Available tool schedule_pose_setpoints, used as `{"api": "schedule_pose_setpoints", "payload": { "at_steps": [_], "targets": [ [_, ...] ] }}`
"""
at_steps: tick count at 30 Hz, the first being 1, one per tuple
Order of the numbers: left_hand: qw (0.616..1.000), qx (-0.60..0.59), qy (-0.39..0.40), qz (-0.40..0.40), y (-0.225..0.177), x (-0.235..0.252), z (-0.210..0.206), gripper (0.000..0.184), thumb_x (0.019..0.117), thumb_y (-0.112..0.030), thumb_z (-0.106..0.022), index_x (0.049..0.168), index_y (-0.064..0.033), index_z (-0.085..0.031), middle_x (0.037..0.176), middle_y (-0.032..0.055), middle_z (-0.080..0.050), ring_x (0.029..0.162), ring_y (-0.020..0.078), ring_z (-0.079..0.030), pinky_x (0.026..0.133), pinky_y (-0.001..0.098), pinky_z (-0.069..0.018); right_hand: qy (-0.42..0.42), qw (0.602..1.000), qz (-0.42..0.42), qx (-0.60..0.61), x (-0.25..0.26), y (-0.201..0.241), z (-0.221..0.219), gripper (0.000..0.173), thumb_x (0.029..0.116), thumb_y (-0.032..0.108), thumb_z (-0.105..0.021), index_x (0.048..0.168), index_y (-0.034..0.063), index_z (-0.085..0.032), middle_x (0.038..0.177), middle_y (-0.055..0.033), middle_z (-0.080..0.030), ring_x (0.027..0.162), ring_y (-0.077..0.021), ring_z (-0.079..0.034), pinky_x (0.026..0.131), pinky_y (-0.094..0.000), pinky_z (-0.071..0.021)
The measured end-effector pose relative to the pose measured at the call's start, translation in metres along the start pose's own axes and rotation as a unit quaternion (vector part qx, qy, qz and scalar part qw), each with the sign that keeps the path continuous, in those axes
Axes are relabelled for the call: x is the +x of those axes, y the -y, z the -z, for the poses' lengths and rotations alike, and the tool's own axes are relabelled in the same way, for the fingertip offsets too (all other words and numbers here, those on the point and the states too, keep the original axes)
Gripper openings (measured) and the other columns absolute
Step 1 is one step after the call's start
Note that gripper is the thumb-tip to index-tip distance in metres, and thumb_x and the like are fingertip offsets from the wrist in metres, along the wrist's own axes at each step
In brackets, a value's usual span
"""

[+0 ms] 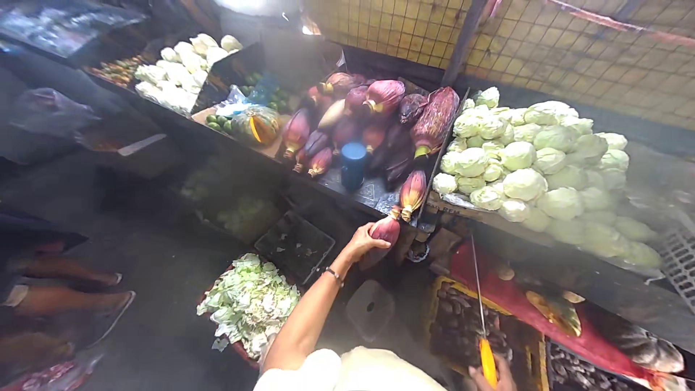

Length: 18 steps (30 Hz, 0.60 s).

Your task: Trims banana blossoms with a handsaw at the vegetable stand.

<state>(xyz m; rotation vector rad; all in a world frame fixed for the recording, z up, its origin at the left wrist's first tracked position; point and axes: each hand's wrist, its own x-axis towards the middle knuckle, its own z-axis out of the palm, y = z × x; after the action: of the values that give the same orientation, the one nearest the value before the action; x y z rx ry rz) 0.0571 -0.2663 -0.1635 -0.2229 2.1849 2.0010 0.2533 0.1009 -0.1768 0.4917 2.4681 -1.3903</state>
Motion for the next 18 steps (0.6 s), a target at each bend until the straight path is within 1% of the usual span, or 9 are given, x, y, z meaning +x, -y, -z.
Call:
{"api": "schedule_pose_setpoints", "payload": {
  "at_steps": [1,2,4,6,8,10,14,16,18],
  "targets": [
    [0.995,0.096,0.003,-0.027,-0.005,0.015,0.010,0.079,0.0697,-0.019,-0.088,0.139,-0.0007,-0.055,0.128,0.0199,-0.065,0.118,0.0284,-0.064,0.104,0.0462,-0.0518,-0.010,0.999,0.030,-0.011,0.007,0.008,-0.002,0.062,0.0932,0.012,-0.064,0.144,-0.0105,-0.037,0.102,-0.0242,-0.062,0.078,-0.0273,-0.062,0.072,-0.0469,-0.0547],
    [0.982,0.181,0.008,-0.046,-0.010,0.031,0.017,0.082,0.0709,-0.023,-0.088,0.142,-0.0025,-0.054,0.131,0.0219,-0.064,0.123,0.0328,-0.062,0.107,0.0507,-0.0483,-0.025,0.997,0.065,-0.024,0.014,0.018,-0.005,0.058,0.0950,0.013,-0.063,0.142,-0.0126,-0.041,0.100,-0.0262,-0.064,0.077,-0.0305,-0.063,0.072,-0.0500,-0.0551],
    [0.952,0.301,0.012,-0.049,-0.015,0.061,0.025,0.081,0.0748,-0.029,-0.086,0.146,-0.0082,-0.052,0.133,0.0231,-0.062,0.125,0.0384,-0.059,0.106,0.0581,-0.0457,-0.052,0.988,0.140,-0.047,0.031,0.036,-0.015,0.052,0.0974,0.015,-0.060,0.138,-0.0142,-0.048,0.095,-0.0283,-0.066,0.069,-0.0334,-0.066,0.067,-0.0532,-0.0571],
    [0.929,0.368,0.013,-0.017,-0.020,0.084,0.026,0.080,0.0793,-0.029,-0.084,0.150,-0.0146,-0.048,0.138,0.0226,-0.058,0.127,0.0425,-0.056,0.101,0.0664,-0.0449,-0.075,0.974,0.199,-0.074,0.052,0.053,-0.031,0.051,0.0974,0.021,-0.059,0.137,-0.0107,-0.051,0.092,-0.0268,-0.068,0.063,-0.0325,-0.066,0.061,-0.0534,-0.0574],
    [0.915,0.404,0.007,-0.009,-0.019,0.101,0.025,0.080,0.0809,-0.025,-0.082,0.151,-0.0149,-0.045,0.142,0.0225,-0.054,0.128,0.0453,-0.054,0.097,0.0705,-0.0428,-0.070,0.965,0.235,-0.090,0.069,0.068,-0.049,0.051,0.0982,0.022,-0.059,0.138,-0.0090,-0.051,0.090,-0.0259,-0.068,0.060,-0.0321,-0.066,0.058,-0.0523,-0.0575],
    [0.904,0.427,0.009,-0.015,-0.015,0.115,0.025,0.081,0.0813,-0.021,-0.082,0.152,-0.0120,-0.043,0.146,0.0225,-0.051,0.129,0.0466,-0.051,0.097,0.0704,-0.0412,-0.064,0.961,0.251,-0.099,0.083,0.083,-0.066,0.050,0.0983,0.022,-0.059,0.137,-0.0090,-0.052,0.089,-0.0246,-0.069,0.062,-0.0326,-0.068,0.059,-0.0515,-0.0579],
    [0.893,0.449,0.030,0.002,-0.017,0.119,0.032,0.084,0.0851,-0.022,-0.080,0.156,-0.0082,-0.036,0.155,0.0231,-0.041,0.137,0.0485,-0.044,0.103,0.0703,-0.0379,-0.061,0.955,0.257,-0.132,0.097,0.107,-0.086,0.048,0.0983,0.020,-0.059,0.136,-0.0094,-0.053,0.097,-0.0266,-0.071,0.083,-0.0405,-0.072,0.076,-0.0574,-0.0573],
    [0.895,0.445,0.025,0.014,-0.015,0.116,0.039,0.085,0.0856,-0.024,-0.079,0.157,-0.0092,-0.035,0.157,0.0222,-0.040,0.138,0.0480,-0.043,0.104,0.0704,-0.0372,-0.055,0.952,0.258,-0.154,0.101,0.112,-0.093,0.047,0.0992,0.019,-0.059,0.136,-0.0090,-0.053,0.097,-0.0267,-0.071,0.085,-0.0423,-0.072,0.078,-0.0594,-0.0567],
    [0.894,0.448,0.022,0.023,-0.017,0.112,0.046,0.082,0.0868,-0.025,-0.078,0.156,-0.0084,-0.036,0.156,0.0227,-0.041,0.137,0.0476,-0.044,0.104,0.0694,-0.0370,-0.047,0.952,0.253,-0.164,0.103,0.117,-0.097,0.045,0.0998,0.018,-0.059,0.136,-0.0085,-0.053,0.097,-0.0262,-0.072,0.085,-0.0418,-0.073,0.078,-0.0585,-0.0571]
  ]
}}
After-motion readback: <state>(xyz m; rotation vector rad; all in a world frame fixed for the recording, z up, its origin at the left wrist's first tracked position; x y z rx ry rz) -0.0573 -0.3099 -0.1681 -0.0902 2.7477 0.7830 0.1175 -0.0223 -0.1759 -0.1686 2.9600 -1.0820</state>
